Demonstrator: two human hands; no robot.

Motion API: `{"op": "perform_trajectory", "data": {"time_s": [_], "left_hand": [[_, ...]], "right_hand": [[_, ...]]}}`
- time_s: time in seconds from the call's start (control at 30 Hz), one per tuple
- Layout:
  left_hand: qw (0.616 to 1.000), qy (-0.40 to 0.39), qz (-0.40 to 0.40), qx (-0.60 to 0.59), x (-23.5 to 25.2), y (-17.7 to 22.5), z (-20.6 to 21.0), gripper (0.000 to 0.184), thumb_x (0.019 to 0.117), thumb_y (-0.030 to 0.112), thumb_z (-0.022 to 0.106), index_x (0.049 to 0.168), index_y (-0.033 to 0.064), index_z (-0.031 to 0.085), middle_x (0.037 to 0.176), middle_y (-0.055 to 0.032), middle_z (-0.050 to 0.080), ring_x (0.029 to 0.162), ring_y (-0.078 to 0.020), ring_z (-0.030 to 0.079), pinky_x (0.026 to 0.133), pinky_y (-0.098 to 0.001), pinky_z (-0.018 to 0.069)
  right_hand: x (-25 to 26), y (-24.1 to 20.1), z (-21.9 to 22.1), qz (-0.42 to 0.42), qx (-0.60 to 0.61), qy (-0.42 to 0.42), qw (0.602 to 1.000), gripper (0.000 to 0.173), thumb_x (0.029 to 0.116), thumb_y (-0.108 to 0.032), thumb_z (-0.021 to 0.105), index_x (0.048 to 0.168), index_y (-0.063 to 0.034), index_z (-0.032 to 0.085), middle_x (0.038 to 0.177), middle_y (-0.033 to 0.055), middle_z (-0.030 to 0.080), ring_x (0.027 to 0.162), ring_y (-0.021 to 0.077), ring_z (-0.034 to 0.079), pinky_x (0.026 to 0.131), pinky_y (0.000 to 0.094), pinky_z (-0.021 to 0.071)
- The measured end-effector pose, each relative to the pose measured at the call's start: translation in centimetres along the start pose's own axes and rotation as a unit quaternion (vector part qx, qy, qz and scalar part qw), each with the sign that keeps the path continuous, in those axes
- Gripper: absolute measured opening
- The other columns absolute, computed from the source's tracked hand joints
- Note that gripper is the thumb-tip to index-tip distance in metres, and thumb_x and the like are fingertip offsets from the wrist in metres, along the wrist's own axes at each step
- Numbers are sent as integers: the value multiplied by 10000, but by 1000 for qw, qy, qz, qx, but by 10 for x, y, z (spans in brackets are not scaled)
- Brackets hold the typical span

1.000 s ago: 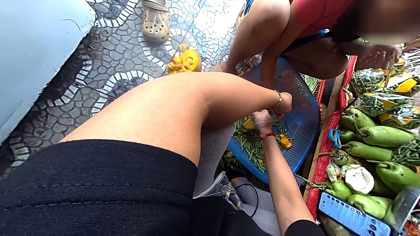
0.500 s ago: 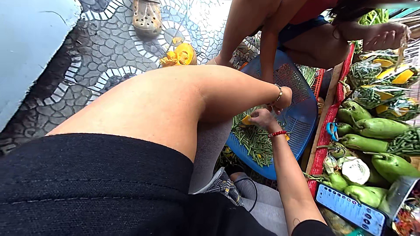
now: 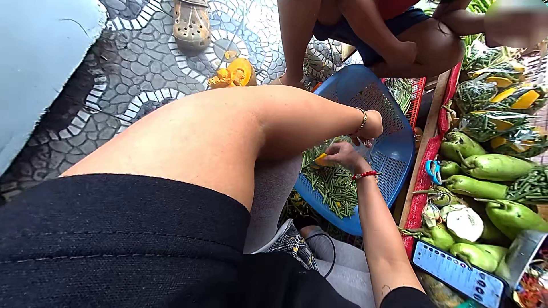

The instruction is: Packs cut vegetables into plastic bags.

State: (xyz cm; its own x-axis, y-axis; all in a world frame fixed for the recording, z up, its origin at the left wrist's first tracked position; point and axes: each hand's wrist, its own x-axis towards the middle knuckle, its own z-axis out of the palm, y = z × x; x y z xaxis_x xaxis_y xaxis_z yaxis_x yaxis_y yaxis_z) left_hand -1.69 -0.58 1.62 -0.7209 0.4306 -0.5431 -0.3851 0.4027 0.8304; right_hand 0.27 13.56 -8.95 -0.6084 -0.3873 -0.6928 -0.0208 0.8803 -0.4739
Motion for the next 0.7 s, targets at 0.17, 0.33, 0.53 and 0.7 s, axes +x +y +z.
{"op": "perform_trajectory", "data": {"time_s": [0.17, 0.33, 0.53, 0.7], "left_hand": [[999, -4, 3, 35, -2, 1, 0, 144, 1027, 19, 493, 1136, -43, 563, 911, -102, 629, 730, -133, 643, 666, -284, 545], [996, 8, 17, 92, -10, 3, -2, 144, 1032, 34, 487, 1025, -51, 602, 905, -124, 613, 752, -178, 613, 676, -344, 527], [1000, 11, 8, 2, -1, 1, 0, 169, 1020, 16, 508, 1167, -53, 556, 923, -110, 631, 754, -133, 665, 684, -279, 566], [1000, 4, 1, -20, 1, -2, -2, 211, 1016, 3, 503, 1221, -43, 520, 912, -92, 618, 747, -120, 660, 677, -270, 569]], "right_hand": [[5, 4, -2, 1, -13, -7, 1000, 248, 913, -68, 750, 1119, 44, 672, 1020, 207, 685, 870, 270, 644, 800, 462, 537], [-24, 3, -21, -47, 190, 86, 977, 272, 901, -23, 736, 1152, -45, 634, 891, 35, 686, 644, 59, 609, 597, 221, 533], [0, 11, -6, -34, 212, -3, 977, 165, 939, -32, 706, 1089, -41, 638, 810, 31, 679, 598, 53, 632, 582, 218, 566], [8, 7, 8, -12, 166, -13, 986, 232, 943, -8, 697, 1172, 3, 660, 968, 127, 697, 684, 131, 672, 656, 297, 600]]}}
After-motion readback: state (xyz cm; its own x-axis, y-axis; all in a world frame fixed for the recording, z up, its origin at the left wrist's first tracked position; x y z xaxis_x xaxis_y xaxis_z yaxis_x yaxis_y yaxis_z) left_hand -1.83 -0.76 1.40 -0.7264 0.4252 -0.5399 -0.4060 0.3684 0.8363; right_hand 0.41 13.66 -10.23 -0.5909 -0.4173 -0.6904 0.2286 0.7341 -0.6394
